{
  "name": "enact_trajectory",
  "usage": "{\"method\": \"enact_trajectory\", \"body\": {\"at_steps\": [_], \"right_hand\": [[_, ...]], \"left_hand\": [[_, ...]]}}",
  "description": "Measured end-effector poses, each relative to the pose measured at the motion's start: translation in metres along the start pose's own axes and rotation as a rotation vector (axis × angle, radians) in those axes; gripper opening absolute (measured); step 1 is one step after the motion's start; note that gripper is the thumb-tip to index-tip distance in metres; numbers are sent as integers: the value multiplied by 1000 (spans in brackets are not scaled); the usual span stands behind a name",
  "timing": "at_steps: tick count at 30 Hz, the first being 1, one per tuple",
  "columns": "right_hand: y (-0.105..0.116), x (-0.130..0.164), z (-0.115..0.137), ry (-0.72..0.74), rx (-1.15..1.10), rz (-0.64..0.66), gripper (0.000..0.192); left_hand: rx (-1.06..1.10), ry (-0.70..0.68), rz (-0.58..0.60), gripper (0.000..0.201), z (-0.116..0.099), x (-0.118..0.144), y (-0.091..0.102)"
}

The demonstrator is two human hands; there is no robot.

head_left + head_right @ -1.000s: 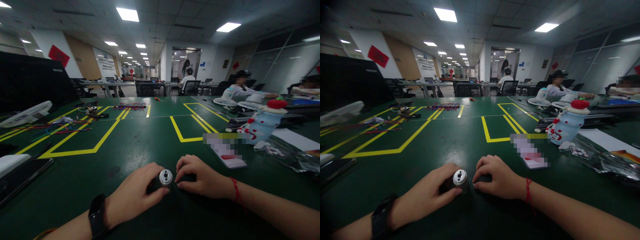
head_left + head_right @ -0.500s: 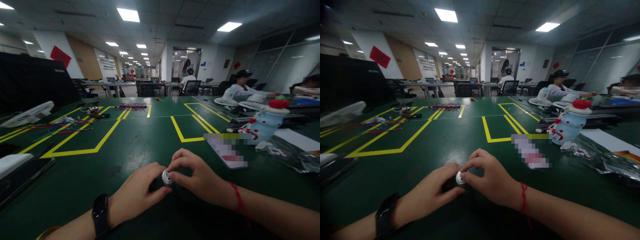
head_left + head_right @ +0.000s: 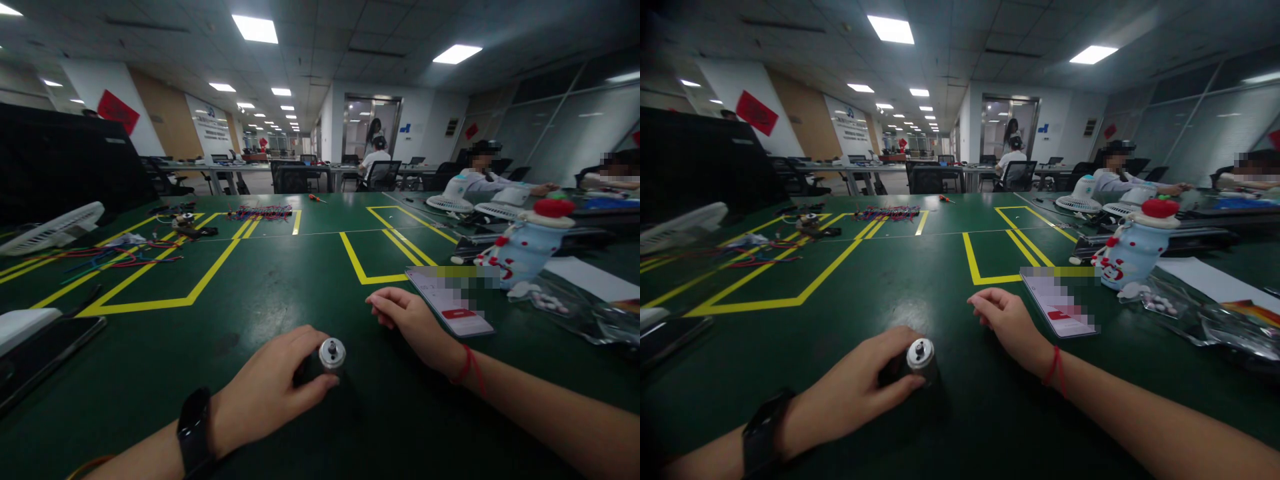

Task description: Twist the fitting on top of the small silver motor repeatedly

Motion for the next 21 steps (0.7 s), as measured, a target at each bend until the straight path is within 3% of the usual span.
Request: {"method": "enact_trajectory", "body": {"at_steps": [6,11,16,21], "right_hand": [[-10,3,12,20,182,89,24],[-44,13,39,187,474,333,12],[-62,27,68,377,434,284,14],[-63,25,76,402,415,243,7]], "left_hand": [[-2,3,-8,15,0,1,0],[-2,9,-4,11,1,-2,-1],[-6,10,-5,11,4,-2,-4],[-2,13,-2,13,4,-1,-4]]}}
Point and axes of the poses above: each hand's wrist, its own x-axis away from the middle knuckle, its own y-axis out of the back of the hand, z = x × y, the point moved 7 cm from there along -x, towards the middle knuckle, and after that the axes turned 15 degrees about z, right-handed, at the moved point
